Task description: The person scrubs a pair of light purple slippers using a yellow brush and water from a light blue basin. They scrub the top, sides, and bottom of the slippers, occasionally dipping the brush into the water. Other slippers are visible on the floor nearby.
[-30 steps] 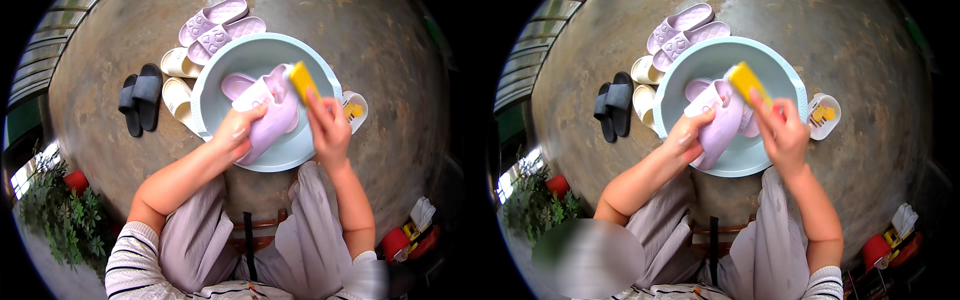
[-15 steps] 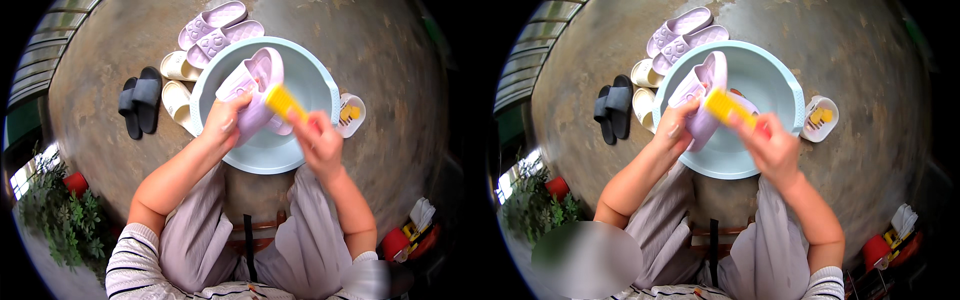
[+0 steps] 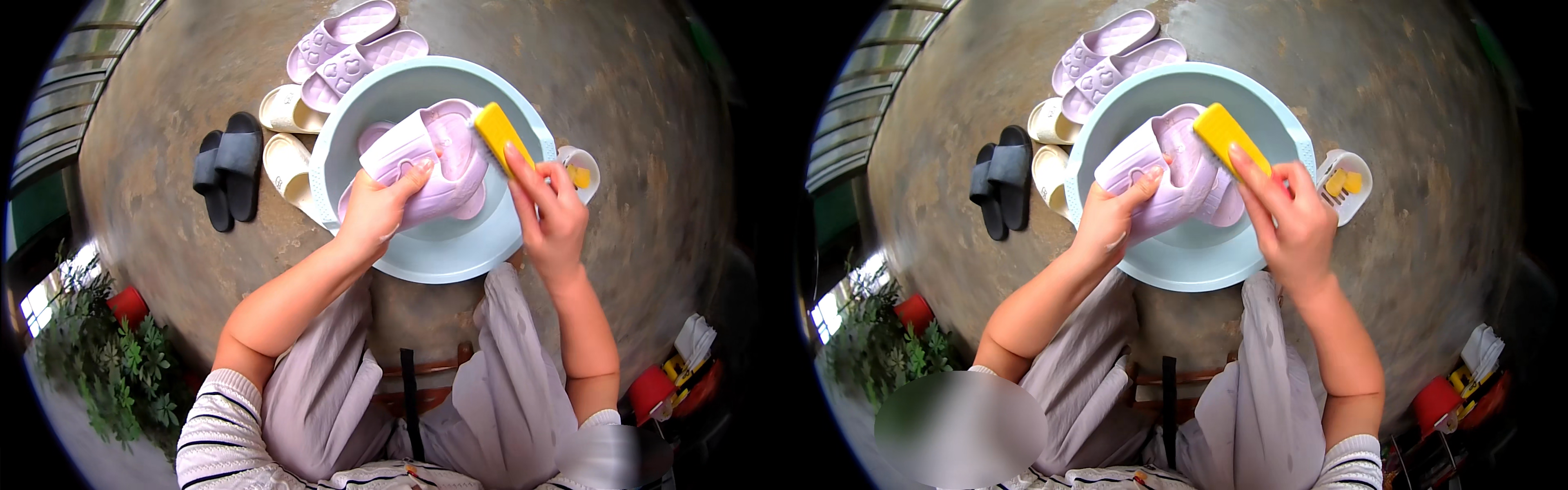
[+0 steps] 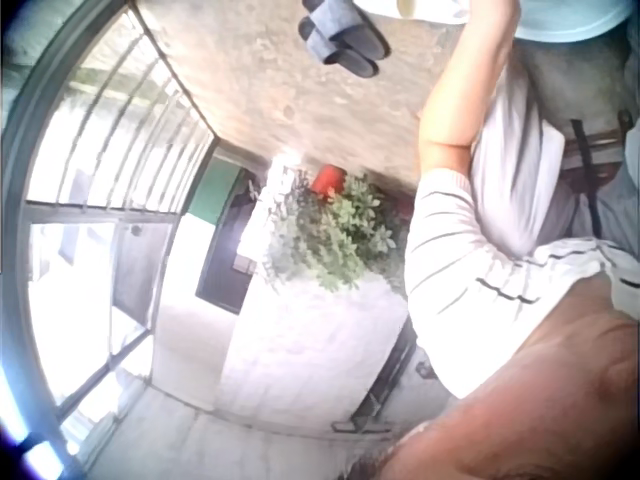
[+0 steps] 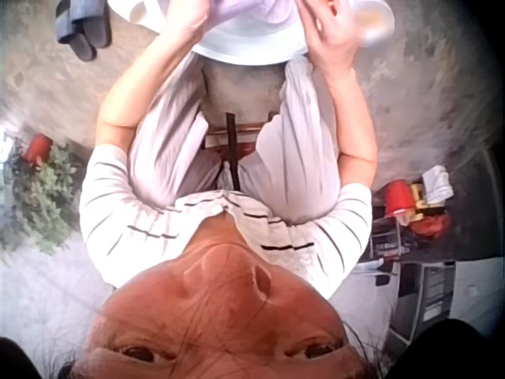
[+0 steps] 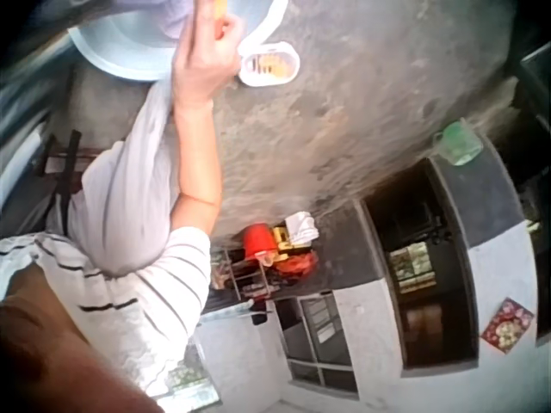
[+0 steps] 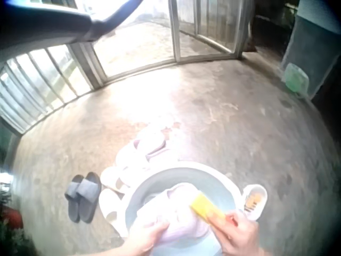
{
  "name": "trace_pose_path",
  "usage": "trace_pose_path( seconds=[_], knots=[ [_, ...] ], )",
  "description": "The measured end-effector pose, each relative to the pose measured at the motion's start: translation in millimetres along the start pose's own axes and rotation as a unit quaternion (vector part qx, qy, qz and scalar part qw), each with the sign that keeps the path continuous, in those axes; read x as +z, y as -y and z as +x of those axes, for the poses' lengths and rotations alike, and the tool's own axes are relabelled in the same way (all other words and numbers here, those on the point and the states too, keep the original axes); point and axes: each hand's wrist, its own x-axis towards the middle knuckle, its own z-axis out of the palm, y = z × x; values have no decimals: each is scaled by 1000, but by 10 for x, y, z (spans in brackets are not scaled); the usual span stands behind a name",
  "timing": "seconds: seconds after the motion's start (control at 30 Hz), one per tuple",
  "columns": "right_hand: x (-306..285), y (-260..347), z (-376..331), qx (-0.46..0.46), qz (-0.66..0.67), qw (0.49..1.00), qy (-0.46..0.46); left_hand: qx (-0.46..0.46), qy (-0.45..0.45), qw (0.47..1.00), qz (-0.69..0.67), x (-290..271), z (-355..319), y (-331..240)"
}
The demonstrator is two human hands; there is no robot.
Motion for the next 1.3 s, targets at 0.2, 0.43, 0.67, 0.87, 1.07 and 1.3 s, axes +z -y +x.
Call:
trace_pose_path(
  seconds=[0.2, 0.43, 0.67, 0.87, 1.07, 1.3],
  knots=[
    [-623, 416, 168, -30, -176, 948, 262, 47, 32, 996, 69, 82, -25, 168],
    [-362, -19, 142, 92, -74, 980, 162, 92, 123, 953, 263, 147, -19, 27],
    [-163, -148, 97, 446, 499, 725, 163, 102, 166, 953, 230, 162, 26, -183],
    [-27, -83, 53, 393, 589, 704, 59, 294, -152, 911, 247, -111, 64, 69],
    [304, 278, -3, 425, 569, 704, -11, -47, 132, 984, -111, 60, -142, 339],
    [353, -79, -70, 362, 368, 855, -51, -60, 99, 987, -111, 11, 81, 147]
  ],
)
